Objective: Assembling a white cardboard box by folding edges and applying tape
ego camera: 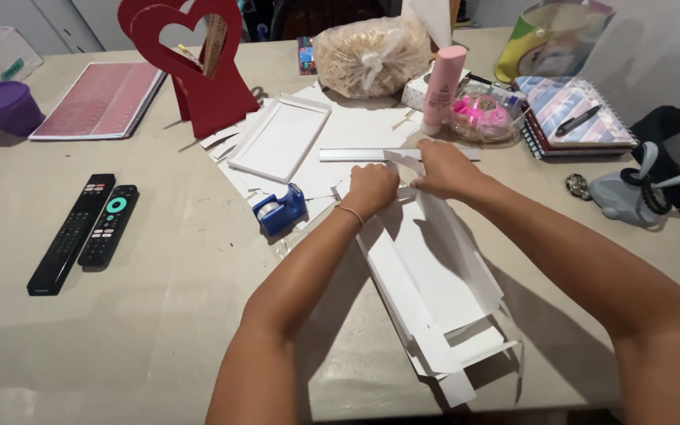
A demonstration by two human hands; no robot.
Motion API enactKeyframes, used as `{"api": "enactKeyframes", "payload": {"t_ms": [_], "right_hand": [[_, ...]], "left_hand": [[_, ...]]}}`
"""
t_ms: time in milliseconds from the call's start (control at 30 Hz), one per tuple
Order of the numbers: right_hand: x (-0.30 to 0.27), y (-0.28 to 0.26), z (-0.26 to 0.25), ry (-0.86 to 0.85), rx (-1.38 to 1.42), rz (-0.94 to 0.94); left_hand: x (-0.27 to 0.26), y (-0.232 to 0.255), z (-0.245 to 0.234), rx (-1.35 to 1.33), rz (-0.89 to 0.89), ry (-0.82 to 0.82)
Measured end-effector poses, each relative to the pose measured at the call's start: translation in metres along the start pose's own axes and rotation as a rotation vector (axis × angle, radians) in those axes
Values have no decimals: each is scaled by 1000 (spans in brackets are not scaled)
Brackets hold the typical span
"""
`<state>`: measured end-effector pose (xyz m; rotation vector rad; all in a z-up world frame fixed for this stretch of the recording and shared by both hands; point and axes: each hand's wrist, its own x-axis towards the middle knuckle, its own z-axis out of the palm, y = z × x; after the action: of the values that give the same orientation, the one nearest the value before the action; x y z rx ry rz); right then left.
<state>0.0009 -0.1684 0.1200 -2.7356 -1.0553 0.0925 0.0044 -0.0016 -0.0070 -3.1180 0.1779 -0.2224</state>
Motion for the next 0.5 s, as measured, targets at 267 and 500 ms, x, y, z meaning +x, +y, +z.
{"api": "enactKeyframes", "payload": {"t_ms": [267,500], "right_hand": [[-27,7,-14,-78,71,79],[-44,5,-28,-262,19,120]], "left_hand": [[-14,7,-29,-7,47,-75],[-30,-11,-96,-165,-57,-172]]}}
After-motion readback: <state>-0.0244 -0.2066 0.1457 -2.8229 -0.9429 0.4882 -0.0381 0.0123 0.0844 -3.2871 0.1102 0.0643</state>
